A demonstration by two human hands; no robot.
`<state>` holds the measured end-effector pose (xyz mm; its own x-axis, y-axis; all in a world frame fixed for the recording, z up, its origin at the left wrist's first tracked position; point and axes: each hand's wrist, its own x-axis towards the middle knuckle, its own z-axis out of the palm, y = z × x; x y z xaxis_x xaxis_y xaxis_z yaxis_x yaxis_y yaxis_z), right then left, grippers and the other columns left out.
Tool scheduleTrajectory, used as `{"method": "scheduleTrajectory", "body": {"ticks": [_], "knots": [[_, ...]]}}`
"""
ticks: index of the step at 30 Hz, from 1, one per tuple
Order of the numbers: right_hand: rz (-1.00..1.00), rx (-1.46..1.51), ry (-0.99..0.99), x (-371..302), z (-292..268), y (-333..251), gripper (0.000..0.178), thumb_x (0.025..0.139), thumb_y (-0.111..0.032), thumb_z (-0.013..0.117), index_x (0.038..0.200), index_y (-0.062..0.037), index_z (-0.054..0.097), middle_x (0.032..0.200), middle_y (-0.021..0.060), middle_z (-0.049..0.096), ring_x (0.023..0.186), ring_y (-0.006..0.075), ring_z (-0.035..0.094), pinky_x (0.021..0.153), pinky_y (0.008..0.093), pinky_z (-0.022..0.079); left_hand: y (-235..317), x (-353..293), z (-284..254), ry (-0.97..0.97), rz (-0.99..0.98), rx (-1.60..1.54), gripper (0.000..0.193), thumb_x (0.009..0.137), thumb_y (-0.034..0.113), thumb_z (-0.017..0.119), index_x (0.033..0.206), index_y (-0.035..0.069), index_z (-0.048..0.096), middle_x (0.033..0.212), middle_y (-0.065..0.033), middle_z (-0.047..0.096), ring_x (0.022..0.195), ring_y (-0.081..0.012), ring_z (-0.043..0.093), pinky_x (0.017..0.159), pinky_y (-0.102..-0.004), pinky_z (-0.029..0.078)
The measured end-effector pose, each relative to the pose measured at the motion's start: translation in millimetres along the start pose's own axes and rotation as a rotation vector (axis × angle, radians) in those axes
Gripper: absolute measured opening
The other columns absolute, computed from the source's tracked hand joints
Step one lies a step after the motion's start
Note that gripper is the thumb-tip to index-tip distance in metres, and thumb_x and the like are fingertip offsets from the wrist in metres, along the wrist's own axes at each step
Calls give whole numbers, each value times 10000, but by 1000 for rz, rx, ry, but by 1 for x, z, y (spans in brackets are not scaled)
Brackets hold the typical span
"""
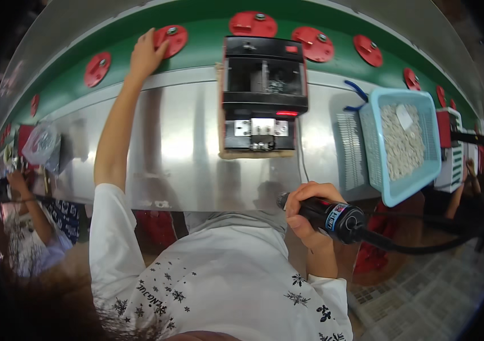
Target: Assembling parts onto red circular bases using an electric screwdriver on a production line.
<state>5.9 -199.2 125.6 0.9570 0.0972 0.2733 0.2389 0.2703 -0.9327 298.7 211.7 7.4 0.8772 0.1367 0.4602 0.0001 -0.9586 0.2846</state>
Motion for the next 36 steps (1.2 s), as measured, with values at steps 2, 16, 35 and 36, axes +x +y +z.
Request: {"method": "scheduleTrajectory", "body": {"ticks": [2,16,35,36], "knots": [[17,9,60,-2,-4,-6,350,780,-122,793,974,-16,522,703,69,580,594,153,562,572,274,486,-5,12,20,-116,-59,-6,468,905,358,602,1272,70,558,1240,-237,570,1134,-406,555,901,-484,490],[-268,171,-26,97,18,-10,195,880,-199,515,1003,-50,489,674,32,450,544,133,430,562,299,391,92,-201,-161,-295,178,-334,392,858,69,659,1239,11,589,1288,-214,537,1134,-383,563,953,-412,470],[22,43,-85,146,41,-6,119,892,-127,531,937,-16,529,616,6,401,495,111,401,521,290,379,188,-279,-142,-246,336,-603,379,763,154,742,1107,32,640,1259,-191,527,1240,-400,464,1041,-549,373],[24,39,-104,144,37,-7,116,892,-130,526,930,-20,525,614,0,393,490,109,394,517,287,376,191,-282,-138,-221,325,-647,331,740,165,759,1024,27,657,1231,-183,542,1234,-400,470,1037,-553,372]]}}
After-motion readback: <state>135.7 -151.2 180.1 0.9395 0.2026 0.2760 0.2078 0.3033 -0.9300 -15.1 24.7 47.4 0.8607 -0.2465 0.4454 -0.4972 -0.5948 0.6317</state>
